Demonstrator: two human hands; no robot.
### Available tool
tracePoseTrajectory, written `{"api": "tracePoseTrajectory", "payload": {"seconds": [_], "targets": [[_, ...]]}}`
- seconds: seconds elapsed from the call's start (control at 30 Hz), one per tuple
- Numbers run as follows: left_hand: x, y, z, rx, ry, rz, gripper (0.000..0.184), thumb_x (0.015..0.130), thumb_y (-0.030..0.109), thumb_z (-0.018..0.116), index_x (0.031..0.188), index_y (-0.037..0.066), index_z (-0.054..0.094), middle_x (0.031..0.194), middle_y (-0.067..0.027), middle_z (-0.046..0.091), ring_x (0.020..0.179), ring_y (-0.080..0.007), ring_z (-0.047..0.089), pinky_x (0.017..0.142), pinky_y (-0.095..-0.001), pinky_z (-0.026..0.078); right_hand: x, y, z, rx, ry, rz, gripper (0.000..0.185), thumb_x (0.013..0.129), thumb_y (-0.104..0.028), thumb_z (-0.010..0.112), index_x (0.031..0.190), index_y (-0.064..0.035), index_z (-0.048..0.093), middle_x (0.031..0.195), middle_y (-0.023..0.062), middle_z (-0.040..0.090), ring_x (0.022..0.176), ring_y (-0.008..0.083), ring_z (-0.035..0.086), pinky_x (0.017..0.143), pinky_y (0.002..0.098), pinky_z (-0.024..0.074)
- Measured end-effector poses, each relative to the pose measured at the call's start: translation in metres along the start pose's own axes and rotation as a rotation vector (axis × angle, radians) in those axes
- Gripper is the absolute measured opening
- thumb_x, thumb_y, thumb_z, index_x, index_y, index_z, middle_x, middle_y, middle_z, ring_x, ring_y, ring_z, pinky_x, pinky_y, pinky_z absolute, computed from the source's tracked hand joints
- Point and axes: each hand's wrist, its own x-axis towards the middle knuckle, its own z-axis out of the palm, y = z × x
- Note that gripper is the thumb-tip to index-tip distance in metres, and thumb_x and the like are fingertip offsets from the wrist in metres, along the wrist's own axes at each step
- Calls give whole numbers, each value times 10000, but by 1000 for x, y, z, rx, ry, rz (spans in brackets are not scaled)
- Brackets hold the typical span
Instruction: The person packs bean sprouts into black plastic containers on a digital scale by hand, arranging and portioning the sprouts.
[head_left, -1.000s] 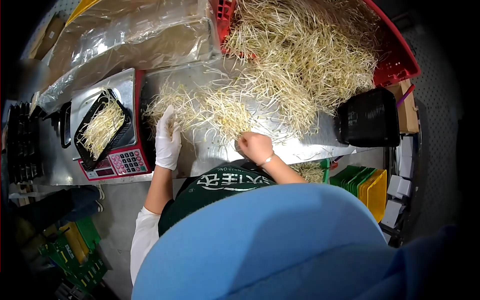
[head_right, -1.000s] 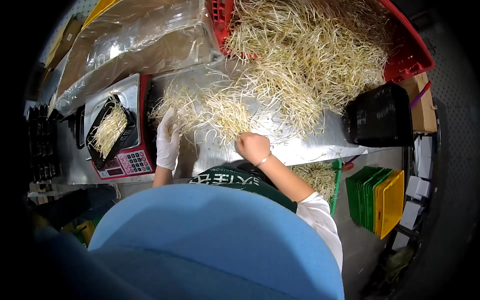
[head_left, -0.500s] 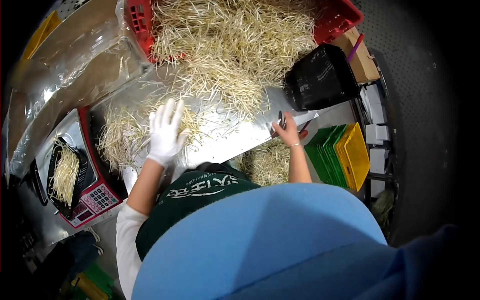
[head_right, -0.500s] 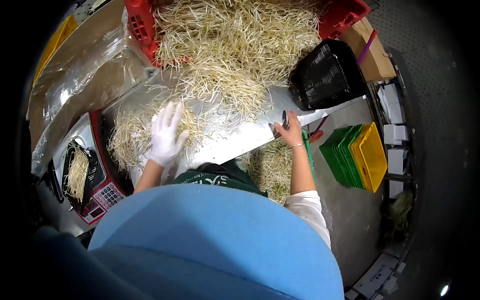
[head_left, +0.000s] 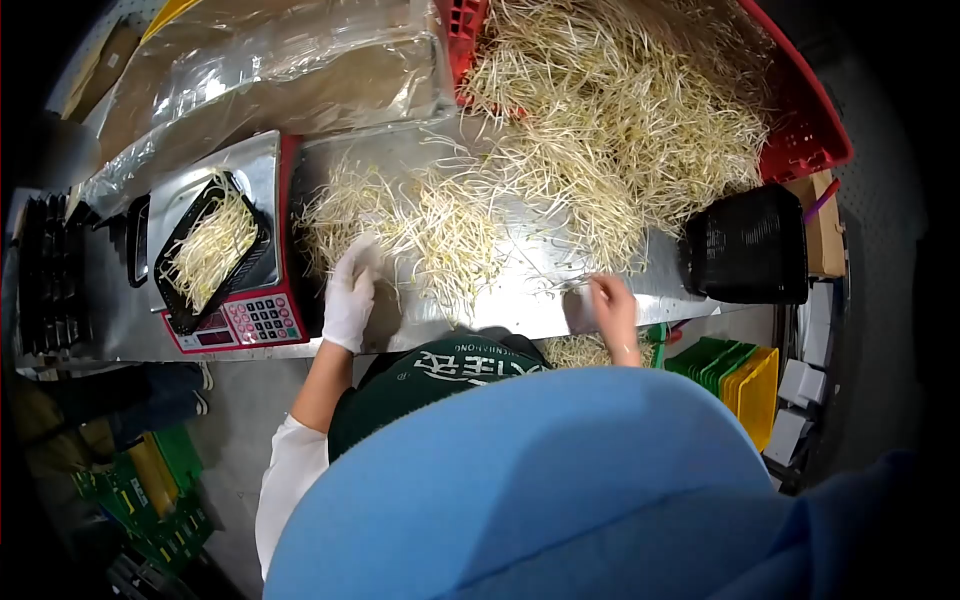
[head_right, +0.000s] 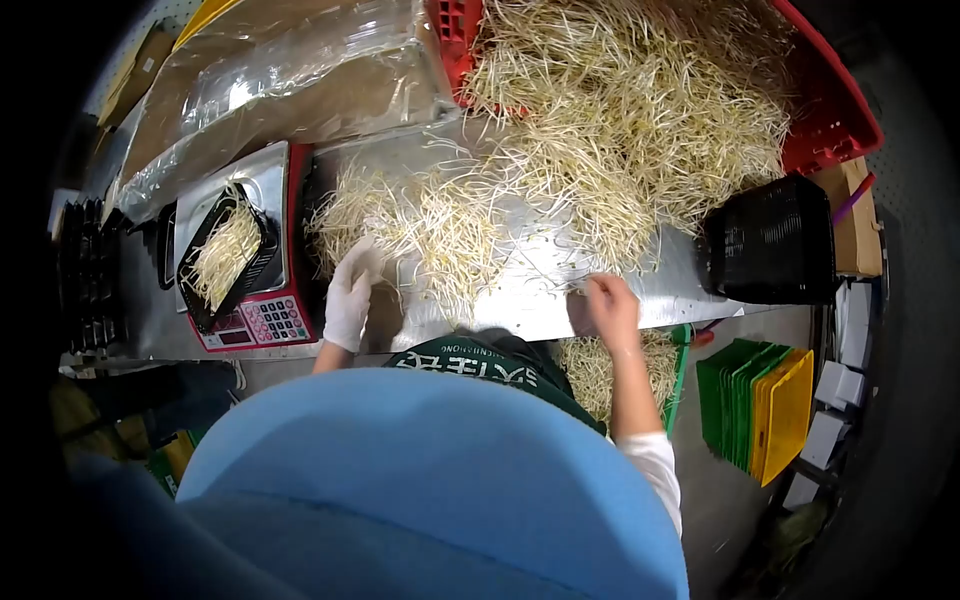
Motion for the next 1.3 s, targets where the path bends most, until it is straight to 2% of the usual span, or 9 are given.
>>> {"api": "tracePoseTrajectory", "payload": {"seconds": [0.1, 0.17, 0.43, 0.67, 0.83, 0.97, 1.1, 1.17, 1.3], "targets": [[14, 7, 19, -831, -145, -593, 660, 834, 34, 570, 1388, 48, 212, 1098, -136, 559, 868, -193, 582, 727, -303, 506, 63, -39, 86, 139, -236, -63, 323, 786, -150, 618, 1081, -34, 558, 919, 122, 629, 794, 239, 616, 728, 300, 484], [24, 9, 46, -787, -78, -749, 615, 835, 82, 599, 1349, 46, 263, 1097, -122, 540, 911, -202, 567, 723, -346, 501, 79, -62, 127, -26, -386, -59, 403, 762, -189, 643, 1117, -38, 527, 934, 138, 615, 819, 264, 603, 729, 326, 480], [34, 21, 67, -825, -68, -296, 435, 805, 49, 625, 1198, -15, 451, 1105, -87, 570, 940, -145, 572, 817, -265, 462, 63, -98, 96, 784, -539, 110, 373, 775, -27, 653, 1114, -15, 497, 888, 8, 549, 786, 76, 544, 684, 210, 458], [36, -4, -14, -209, -65, -527, 479, 824, 12, 479, 1296, -27, 402, 1229, -108, 517, 1151, -171, 460, 960, -248, 345, 82, -7, 60, 211, -494, 107, 300, 804, -150, 635, 1052, 11, 585, 943, 82, 626, 806, 139, 601, 735, 257, 479], [25, -26, -1, -96, 177, -244, 470, 863, 78, 532, 1297, -6, 372, 1219, -123, 507, 1087, -159, 489, 930, -263, 380, 79, -41, 78, -241, -283, -173, 491, 758, -282, 660, 1124, 23, 539, 1051, 175, 594, 1001, 289, 549, 892, 373, 418], [14, 11, 39, 747, 178, 158, 659, 807, 126, 614, 1350, 1, 262, 1006, -139, 522, 850, -182, 515, 749, -299, 424, 45, -58, 111, -499, -352, -395, 745, 699, -449, 654, 1271, -36, 413, 1312, 212, 397, 1194, 368, 361, 1003, 415, 299], [16, -4, 41, 877, 111, 94, 683, 772, 49, 603, 1354, -21, 254, 1088, -115, 525, 886, -143, 524, 765, -258, 430, 76, -37, 109, -295, -415, -208, 477, 742, -201, 627, 1179, -56, 505, 1164, 174, 529, 1089, 319, 483, 909, 373, 406], [22, -31, 26, -249, 86, -154, 631, 753, -12, 575, 1328, -31, 318, 1178, -95, 513, 944, -114, 526, 807, -228, 427, 81, -47, 92, 136, -361, -16, 314, 732, -48, 599, 1045, -28, 582, 920, 97, 619, 818, 199, 593, 746, 299, 473], [31, -20, -9, -380, 82, -400, 450, 778, -38, 526, 1224, -34, 472, 1153, -82, 555, 978, -116, 539, 841, -217, 422, 95, -50, 77, 515, -454, 98, 414, 724, -94, 635, 1120, -20, 540, 969, 110, 606, 880, 207, 573, 782, 302, 454]]}}
